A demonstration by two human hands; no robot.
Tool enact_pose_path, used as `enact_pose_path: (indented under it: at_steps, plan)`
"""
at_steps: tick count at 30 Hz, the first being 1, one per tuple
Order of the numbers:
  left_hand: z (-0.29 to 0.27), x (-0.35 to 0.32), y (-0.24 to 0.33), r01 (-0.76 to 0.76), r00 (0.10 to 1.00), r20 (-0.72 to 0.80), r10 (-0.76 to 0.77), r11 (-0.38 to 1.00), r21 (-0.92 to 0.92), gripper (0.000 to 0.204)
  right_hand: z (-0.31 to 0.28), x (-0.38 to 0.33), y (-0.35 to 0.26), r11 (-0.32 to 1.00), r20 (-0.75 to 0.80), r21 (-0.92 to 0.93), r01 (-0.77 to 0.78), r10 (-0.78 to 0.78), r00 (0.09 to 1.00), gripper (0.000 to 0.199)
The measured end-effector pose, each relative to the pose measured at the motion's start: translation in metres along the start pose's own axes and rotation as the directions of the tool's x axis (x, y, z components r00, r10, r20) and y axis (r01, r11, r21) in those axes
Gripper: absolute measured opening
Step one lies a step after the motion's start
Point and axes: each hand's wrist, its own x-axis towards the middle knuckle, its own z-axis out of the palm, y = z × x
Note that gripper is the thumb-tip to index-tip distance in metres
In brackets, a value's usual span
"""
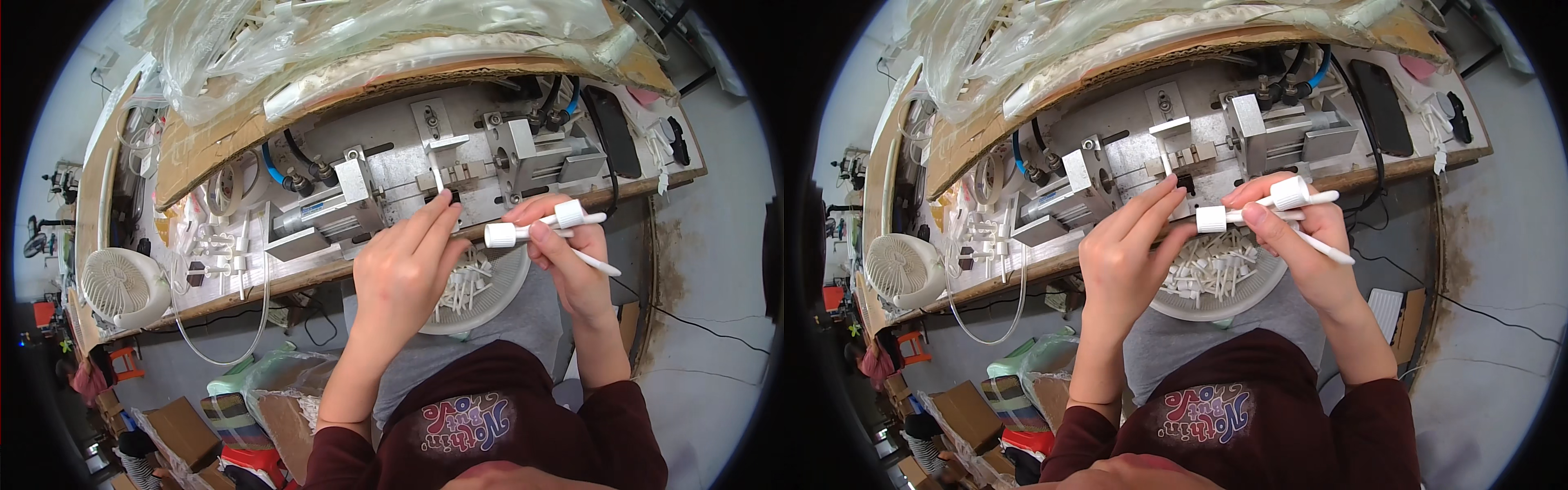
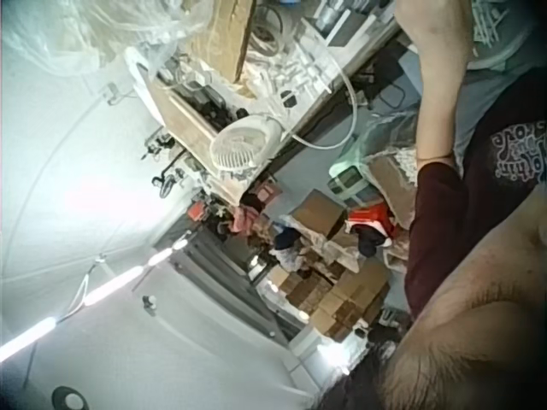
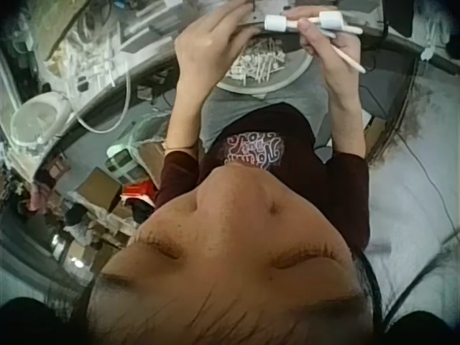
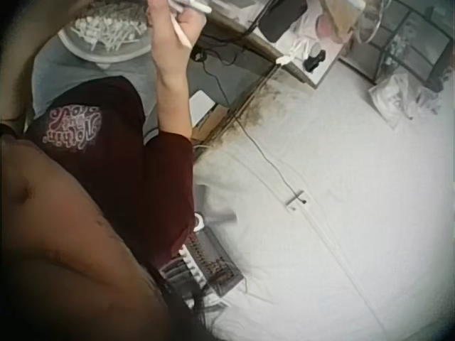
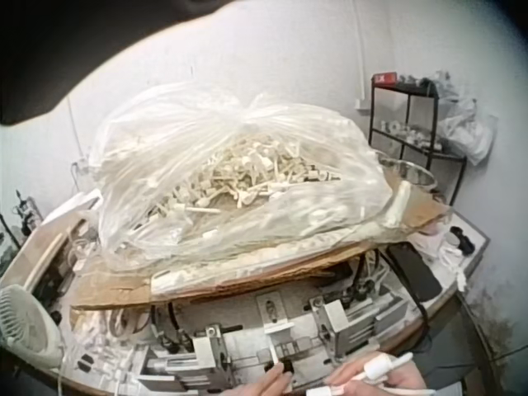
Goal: Assembling small white plastic components using a pneumatic assembly machine on a workbench.
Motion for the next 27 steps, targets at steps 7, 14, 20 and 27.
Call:
enact_pose_path:
  at_steps: [7,14,20,27]
  plan:
    - [-0.027,-0.007,0.016,-0.089,0.994,0.015,0.107,0.891,-0.445,0.035,0.006,0.007,0.006,0.978,0.111,0.091,-0.187,0.176,0.978,0.018]
    - [-0.025,-0.020,0.013,0.071,0.973,-0.186,-0.135,0.947,-0.314,0.029,0.011,0.007,-0.001,0.986,-0.154,-0.130,0.103,-0.123,0.980,0.019]
    - [-0.006,-0.018,0.015,0.237,0.960,-0.051,-0.275,0.897,-0.373,0.033,0.010,0.004,0.008,0.907,-0.180,-0.321,0.274,-0.342,0.922,0.015]
    - [0.011,-0.012,0.006,-0.037,0.999,0.008,0.036,0.974,0.225,0.032,0.007,0.003,0.012,0.763,-0.097,-0.501,0.408,-0.518,0.850,0.019]
